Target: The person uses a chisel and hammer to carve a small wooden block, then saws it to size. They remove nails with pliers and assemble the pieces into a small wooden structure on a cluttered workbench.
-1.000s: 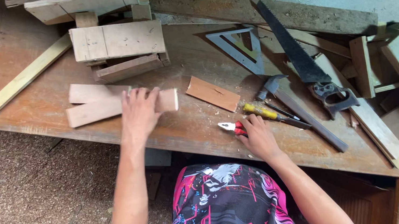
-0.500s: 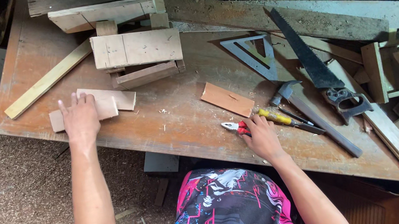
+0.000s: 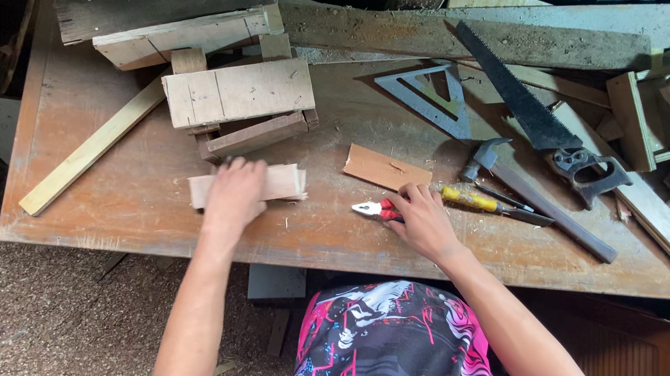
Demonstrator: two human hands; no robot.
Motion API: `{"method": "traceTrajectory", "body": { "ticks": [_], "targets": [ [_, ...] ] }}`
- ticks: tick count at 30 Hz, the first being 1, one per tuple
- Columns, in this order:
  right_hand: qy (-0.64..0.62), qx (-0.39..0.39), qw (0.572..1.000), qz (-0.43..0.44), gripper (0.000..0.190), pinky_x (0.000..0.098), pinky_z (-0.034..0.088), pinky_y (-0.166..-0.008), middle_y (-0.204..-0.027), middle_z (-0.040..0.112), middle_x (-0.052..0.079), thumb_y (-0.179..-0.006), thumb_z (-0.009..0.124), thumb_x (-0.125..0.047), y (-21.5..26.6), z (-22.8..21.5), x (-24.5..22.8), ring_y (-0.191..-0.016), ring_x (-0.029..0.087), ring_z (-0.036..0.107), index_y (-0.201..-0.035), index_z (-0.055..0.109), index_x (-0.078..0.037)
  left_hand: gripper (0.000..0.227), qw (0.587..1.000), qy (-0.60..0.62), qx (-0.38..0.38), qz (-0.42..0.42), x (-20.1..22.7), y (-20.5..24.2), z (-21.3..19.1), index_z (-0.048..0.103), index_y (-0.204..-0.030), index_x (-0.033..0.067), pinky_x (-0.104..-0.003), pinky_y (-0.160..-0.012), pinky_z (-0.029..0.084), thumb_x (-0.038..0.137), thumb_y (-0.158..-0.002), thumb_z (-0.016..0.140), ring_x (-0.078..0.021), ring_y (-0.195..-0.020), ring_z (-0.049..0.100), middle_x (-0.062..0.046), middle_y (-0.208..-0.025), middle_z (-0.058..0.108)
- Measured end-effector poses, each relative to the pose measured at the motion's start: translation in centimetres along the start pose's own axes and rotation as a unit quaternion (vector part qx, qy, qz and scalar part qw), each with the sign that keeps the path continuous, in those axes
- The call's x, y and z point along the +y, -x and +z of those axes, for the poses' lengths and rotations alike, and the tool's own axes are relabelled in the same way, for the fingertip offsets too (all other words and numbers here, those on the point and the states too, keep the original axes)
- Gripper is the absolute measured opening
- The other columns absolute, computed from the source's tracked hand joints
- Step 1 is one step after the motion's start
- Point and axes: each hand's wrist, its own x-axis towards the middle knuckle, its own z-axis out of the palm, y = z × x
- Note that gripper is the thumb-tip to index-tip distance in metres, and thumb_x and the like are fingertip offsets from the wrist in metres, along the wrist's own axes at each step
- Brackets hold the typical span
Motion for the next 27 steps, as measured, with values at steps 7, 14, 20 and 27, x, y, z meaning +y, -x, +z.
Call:
{"method": "traceTrajectory", "body": {
  "ticks": [7, 14, 20, 27],
  "targets": [
    [-0.025, 0.14, 0.99, -0.001, 0.069, 0.0528, 0.037, -0.102, -0.132, 0.056, 0.02, -0.08, 0.081, -0.037, -1.9, 0.7, 0.9, -0.123, 0.038, 0.05, -0.135, 0.058, -0.001, 0.069, 0.993, 0.056, -0.005, 0.107, 6.7, -1.8, 1.0, 0.058, -0.128, 0.0048, -0.047, -0.104, 0.045, 0.031, -0.072, 0.088, -0.0304, -0.128, 0.054, -0.011, -0.127, 0.059],
    [0.025, 0.077, 0.992, 0.092, 0.081, 0.057, 0.035, -0.107, -0.132, 0.056, 0.019, -0.077, 0.086, -0.037, -3.3, 1.0, 4.4, -0.125, 0.037, 0.051, -0.146, 0.053, -0.009, 0.096, 0.986, 0.085, 0.066, 0.124, 8.6, -2.2, 0.7, 0.054, -0.14, 0.004, -0.049, -0.105, 0.041, 0.034, -0.058, 0.093, -0.0325, -0.124, 0.054, -0.014, -0.126, 0.06],
    [0.003, 0.068, 0.989, 0.131, 0.078, 0.0569, 0.04, -0.093, -0.12, 0.057, 0.02, -0.066, 0.089, -0.031, -4.3, 0.4, 4.6, -0.116, 0.04, 0.054, -0.133, 0.059, -0.006, 0.077, 0.984, 0.09, 0.085, 0.127, 6.9, -1.9, 1.0, 0.058, -0.133, 0.0053, -0.047, -0.114, 0.04, 0.033, -0.068, 0.089, -0.0296, -0.124, 0.058, -0.012, -0.123, 0.064],
    [-0.121, 0.178, 0.974, 0.067, 0.039, 0.0436, 0.054, -0.097, -0.133, 0.063, 0.014, -0.091, 0.068, -0.004, -5.6, -0.8, 0.6, -0.116, 0.036, 0.065, -0.13, 0.065, -0.01, 0.034, 0.883, 0.254, 0.391, 0.055, 3.5, -0.8, 4.2, 0.072, -0.111, 0.0067, -0.042, -0.094, 0.05, 0.034, -0.09, 0.074, -0.0224, -0.104, 0.064, -0.011, -0.106, 0.073]
  ]
}}
